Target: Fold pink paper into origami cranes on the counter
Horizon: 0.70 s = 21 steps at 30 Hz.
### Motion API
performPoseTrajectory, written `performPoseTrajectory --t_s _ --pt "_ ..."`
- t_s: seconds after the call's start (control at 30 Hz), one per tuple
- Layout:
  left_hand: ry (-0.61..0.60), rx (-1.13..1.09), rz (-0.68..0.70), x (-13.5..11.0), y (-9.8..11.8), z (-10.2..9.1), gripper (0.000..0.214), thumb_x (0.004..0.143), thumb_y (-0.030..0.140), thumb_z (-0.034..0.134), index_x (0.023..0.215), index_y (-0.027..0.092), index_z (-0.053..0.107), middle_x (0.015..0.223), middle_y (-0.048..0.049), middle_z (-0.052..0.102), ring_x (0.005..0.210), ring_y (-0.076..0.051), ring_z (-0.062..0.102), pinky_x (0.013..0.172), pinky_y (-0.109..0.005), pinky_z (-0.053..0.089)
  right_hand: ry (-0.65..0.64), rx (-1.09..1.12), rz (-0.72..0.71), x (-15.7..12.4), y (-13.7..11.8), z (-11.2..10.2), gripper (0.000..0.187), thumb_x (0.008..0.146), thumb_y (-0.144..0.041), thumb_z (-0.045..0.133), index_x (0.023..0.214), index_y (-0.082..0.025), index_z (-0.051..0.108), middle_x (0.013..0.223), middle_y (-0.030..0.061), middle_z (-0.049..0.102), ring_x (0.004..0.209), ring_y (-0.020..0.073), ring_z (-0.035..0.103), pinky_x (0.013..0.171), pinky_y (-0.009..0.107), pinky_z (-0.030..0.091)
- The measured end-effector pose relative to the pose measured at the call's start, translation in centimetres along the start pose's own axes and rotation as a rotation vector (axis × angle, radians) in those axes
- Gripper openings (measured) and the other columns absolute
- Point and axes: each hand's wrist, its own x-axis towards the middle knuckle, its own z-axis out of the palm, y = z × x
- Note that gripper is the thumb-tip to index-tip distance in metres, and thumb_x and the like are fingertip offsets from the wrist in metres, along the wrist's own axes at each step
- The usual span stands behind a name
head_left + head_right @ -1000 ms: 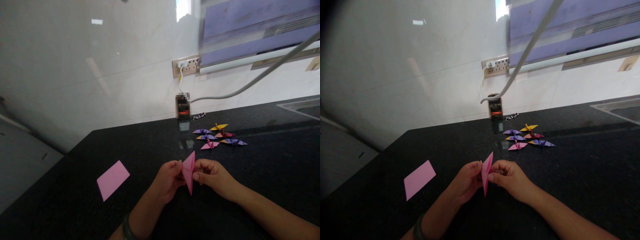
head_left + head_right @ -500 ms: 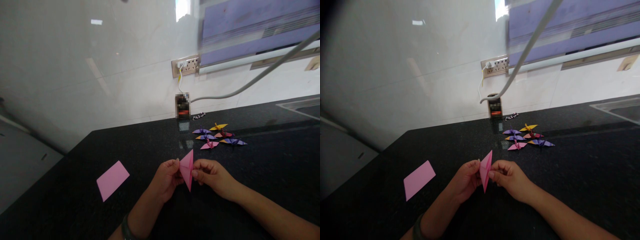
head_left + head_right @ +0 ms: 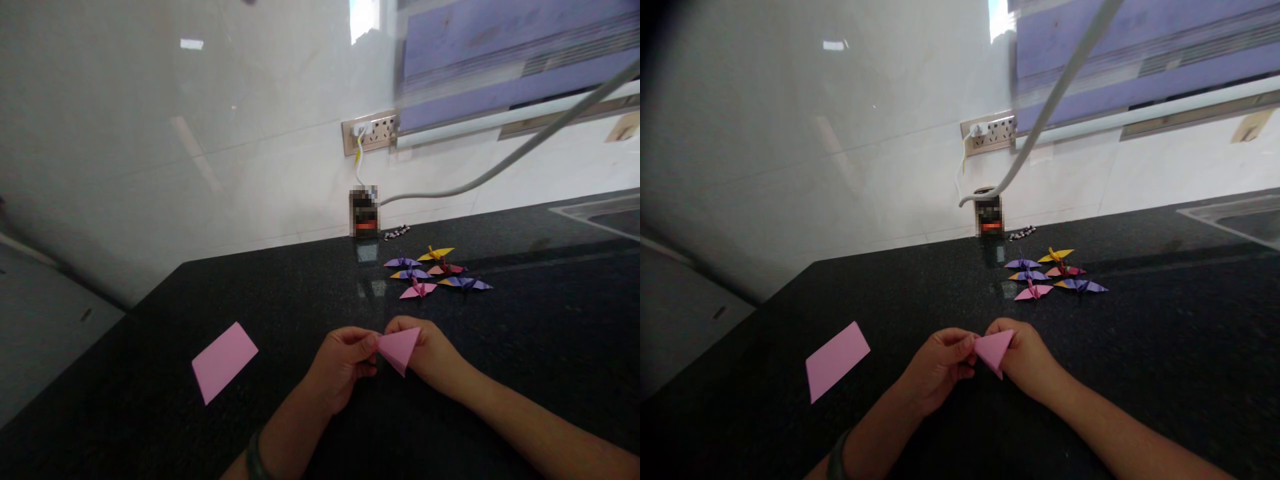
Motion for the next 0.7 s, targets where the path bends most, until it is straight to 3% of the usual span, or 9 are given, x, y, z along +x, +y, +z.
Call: performPoseTrajectory --t_s 0.17,0.37,0.7 --pt "0.022 0.076 -0.003 0.02 0.07 0.19 0.03 0.061 0.036 0.065 0.08 0.012 0.06 0.063 -0.0009 0.053 0.053 -0.008 0.047 0.049 -0.021 0.038 0.045 -0.143 -0.08 -0.15 0.16 -0.13 0.006 0.065 -0.013 0.051 0.06 -0.017 0.052 0.052 -0.0028 0.051 0.047 0.0099 0.046 0.043 0.02 0.034" --pt "0.022 0.224 -0.007 0.04 0.26 -0.05 0.037 0.068 0.047 0.054 0.061 0.01 0.055 0.057 -0.0024 0.053 0.046 -0.008 0.045 0.045 -0.02 0.034 0.075 -0.366 -0.297 -0.22 0.23 -0.81 0.014 0.064 -0.005 0.048 0.063 -0.018 0.054 0.06 -0.0009 0.055 0.057 0.0118 0.05 0.052 0.022 0.036" --pt "0.031 0.29 0.038 0.01 0.01 -0.18 0.033 0.066 0.042 0.058 0.061 0.01 0.057 0.054 -0.0024 0.055 0.044 -0.007 0.045 0.046 -0.021 0.034 0.061 -0.455 -0.312 -0.35 0.34 -0.85 0.013 0.063 -0.006 0.052 0.066 -0.018 0.056 0.062 0.0001 0.054 0.058 0.0127 0.05 0.053 0.023 0.037"
